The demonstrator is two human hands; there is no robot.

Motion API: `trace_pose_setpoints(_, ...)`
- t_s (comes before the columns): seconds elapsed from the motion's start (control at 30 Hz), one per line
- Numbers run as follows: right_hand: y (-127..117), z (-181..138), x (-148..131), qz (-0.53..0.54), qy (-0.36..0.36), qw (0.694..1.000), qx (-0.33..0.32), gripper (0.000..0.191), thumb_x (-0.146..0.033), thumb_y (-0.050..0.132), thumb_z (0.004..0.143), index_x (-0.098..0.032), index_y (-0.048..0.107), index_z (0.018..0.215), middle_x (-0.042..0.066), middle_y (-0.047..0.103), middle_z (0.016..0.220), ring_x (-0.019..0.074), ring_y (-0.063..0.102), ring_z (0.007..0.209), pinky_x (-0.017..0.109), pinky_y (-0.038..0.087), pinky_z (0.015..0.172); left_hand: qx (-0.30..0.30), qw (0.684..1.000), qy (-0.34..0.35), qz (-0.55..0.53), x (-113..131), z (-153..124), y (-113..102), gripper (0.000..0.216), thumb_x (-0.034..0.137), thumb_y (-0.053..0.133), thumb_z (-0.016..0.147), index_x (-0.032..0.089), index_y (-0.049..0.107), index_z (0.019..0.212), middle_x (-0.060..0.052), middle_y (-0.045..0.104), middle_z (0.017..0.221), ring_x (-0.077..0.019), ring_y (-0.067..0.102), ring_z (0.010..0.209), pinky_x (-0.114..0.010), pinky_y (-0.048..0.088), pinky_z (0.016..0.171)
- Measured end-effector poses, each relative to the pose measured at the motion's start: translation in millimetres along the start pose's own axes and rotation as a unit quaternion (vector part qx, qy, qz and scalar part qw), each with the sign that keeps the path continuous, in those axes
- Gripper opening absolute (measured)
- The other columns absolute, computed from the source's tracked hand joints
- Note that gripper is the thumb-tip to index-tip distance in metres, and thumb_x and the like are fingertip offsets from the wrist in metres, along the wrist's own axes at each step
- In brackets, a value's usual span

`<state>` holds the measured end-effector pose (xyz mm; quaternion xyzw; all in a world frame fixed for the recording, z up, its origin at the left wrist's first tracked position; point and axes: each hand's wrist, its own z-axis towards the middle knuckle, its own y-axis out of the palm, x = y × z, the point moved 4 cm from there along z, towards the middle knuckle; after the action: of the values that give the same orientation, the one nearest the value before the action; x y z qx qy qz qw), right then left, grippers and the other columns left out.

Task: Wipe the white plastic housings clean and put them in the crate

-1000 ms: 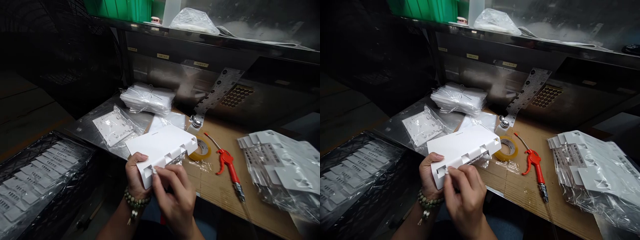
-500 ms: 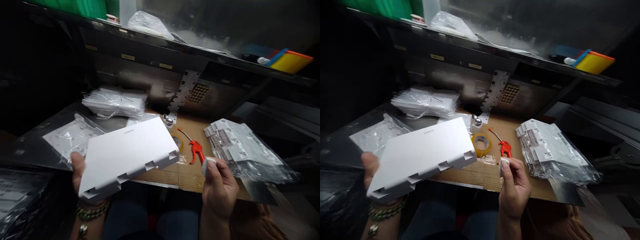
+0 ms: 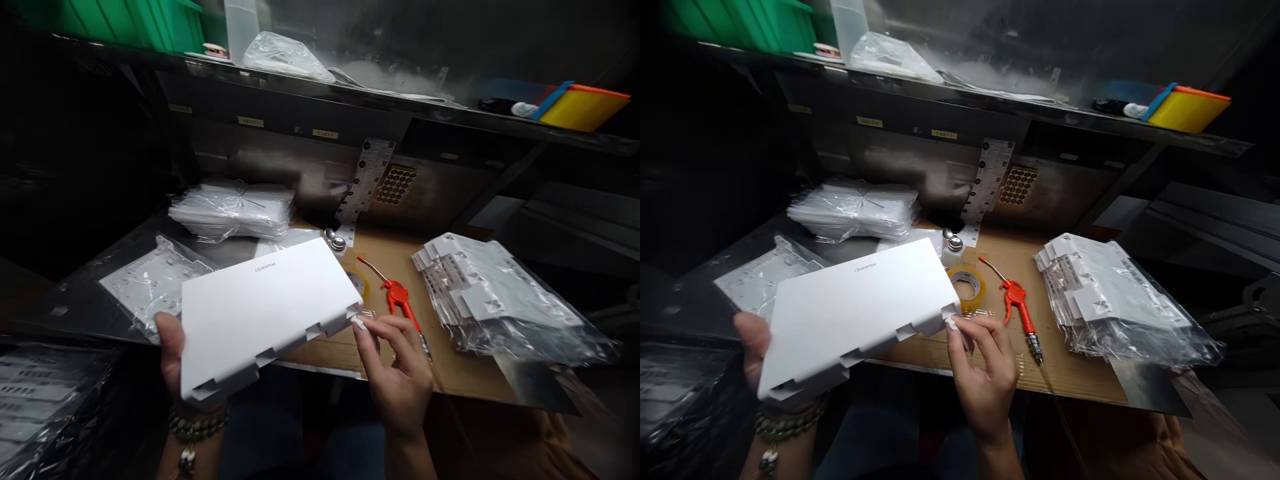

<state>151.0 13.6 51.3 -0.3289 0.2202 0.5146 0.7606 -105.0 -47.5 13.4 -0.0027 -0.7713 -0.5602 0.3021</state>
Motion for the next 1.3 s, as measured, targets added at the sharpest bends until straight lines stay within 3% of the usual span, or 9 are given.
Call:
trace_pose_setpoints(0.17, 22, -19, -28, 0.087, -0.016, 0.992, -0.095, 0.026, -0.006, 0.070, 0.088, -0.021, 0.072, 0.108, 0.003, 0.065, 0.097, 0.0149, 0.066, 0.088, 0.026, 0.055, 0.076, 0.016, 0.998, 0.040, -0.053, -17, -1, 33, 0.057, 0.058, 0.049, 0.100, 0.022, 0.056, 0.144, -0.011, 0.078, 0.117, -0.0312, 0.071, 0.114, -0.048, 0.055, 0.103)
trace_pose_setpoints(0.33, 52, -31, -63, 0.132, -0.078, 0.978, -0.144, 0.029, -0.003, 0.068, 0.088, -0.016, 0.070, 0.114, 0.007, 0.067, 0.098, 0.0156, 0.068, 0.088, 0.025, 0.058, 0.073, 0.004, 0.994, -0.081, -0.066, -42, -4, 58, 0.067, 0.064, 0.049, 0.097, 0.014, 0.059, 0.140, -0.018, 0.075, 0.122, -0.0388, 0.066, 0.121, -0.053, 0.053, 0.104)
trace_pose_setpoints(0.57, 58, -29, -73, 0.105, -0.129, 0.977, -0.137, 0.029, -0.001, 0.070, 0.085, -0.017, 0.072, 0.110, 0.006, 0.067, 0.091, 0.0172, 0.065, 0.080, 0.032, 0.055, 0.069, 0.001, 0.990, -0.111, -0.090, -48, -9, 63, 0.066, 0.064, 0.053, 0.096, 0.016, 0.058, 0.141, -0.017, 0.074, 0.122, -0.0372, 0.069, 0.117, -0.050, 0.053, 0.104)
trace_pose_setpoints(0.9, 56, -30, -85, 0.124, -0.157, 0.968, -0.151, 0.027, -0.001, 0.069, 0.086, -0.015, 0.074, 0.110, 0.006, 0.069, 0.088, 0.0176, 0.065, 0.078, 0.033, 0.051, 0.068, -0.081, 0.979, -0.150, -0.109, -47, -10, 67, 0.073, 0.066, 0.033, 0.102, 0.014, 0.048, 0.151, -0.019, 0.069, 0.134, -0.0355, 0.064, 0.126, -0.048, 0.045, 0.113)
trace_pose_setpoints(1.0, 34, -24, -78, 0.157, -0.081, 0.968, -0.177, 0.019, -0.006, 0.068, 0.087, -0.020, 0.075, 0.100, 0.002, 0.067, 0.084, 0.0147, 0.063, 0.074, 0.029, 0.049, 0.065, -0.129, 0.982, -0.107, -0.088, -40, -3, 57, 0.071, 0.067, 0.033, 0.101, 0.020, 0.047, 0.153, -0.016, 0.066, 0.140, -0.0349, 0.058, 0.134, -0.050, 0.041, 0.116)
trace_pose_setpoints(1.03, 21, -19, -70, 0.155, -0.036, 0.976, -0.149, 0.016, -0.008, 0.069, 0.088, -0.021, 0.074, 0.096, 0.002, 0.066, 0.085, 0.0143, 0.063, 0.077, 0.028, 0.048, 0.065, -0.150, 0.981, -0.098, -0.078, -37, -1, 52, 0.072, 0.069, 0.037, 0.099, 0.021, 0.049, 0.151, -0.015, 0.066, 0.141, -0.0353, 0.056, 0.136, -0.050, 0.040, 0.116)
trace_pose_setpoints(1.1, -10, -7, -43, 0.156, 0.057, 0.986, -0.014, 0.009, -0.014, 0.070, 0.087, -0.022, 0.074, 0.091, 0.002, 0.066, 0.091, 0.0149, 0.064, 0.083, 0.027, 0.048, 0.070, -0.188, 0.974, -0.109, -0.057, -33, 2, 41, 0.078, 0.077, 0.047, 0.091, 0.023, 0.055, 0.147, -0.013, 0.066, 0.142, -0.0369, 0.051, 0.140, -0.052, 0.039, 0.117)
trace_pose_setpoints(1.2, -45, 5, 5, 0.219, 0.199, 0.941, 0.165, 0.010, -0.027, 0.075, 0.084, -0.021, 0.073, 0.092, 0.002, 0.067, 0.092, 0.0161, 0.064, 0.085, 0.029, 0.050, 0.078, -0.224, 0.962, -0.147, -0.049, -30, 1, 29, 0.080, 0.085, 0.050, 0.083, 0.028, 0.066, 0.136, -0.007, 0.070, 0.137, -0.0366, 0.050, 0.141, -0.052, 0.036, 0.119)
trace_pose_setpoints(1.3, -52, 9, 38, 0.272, 0.291, 0.901, 0.173, 0.016, -0.034, 0.076, 0.084, -0.020, 0.071, 0.091, 0.001, 0.068, 0.090, 0.0150, 0.065, 0.085, 0.029, 0.053, 0.084, -0.271, 0.950, -0.144, -0.055, -28, -3, 29, 0.075, 0.085, 0.050, 0.083, 0.032, 0.070, 0.131, -0.002, 0.077, 0.124, -0.0338, 0.055, 0.137, -0.049, 0.035, 0.121)
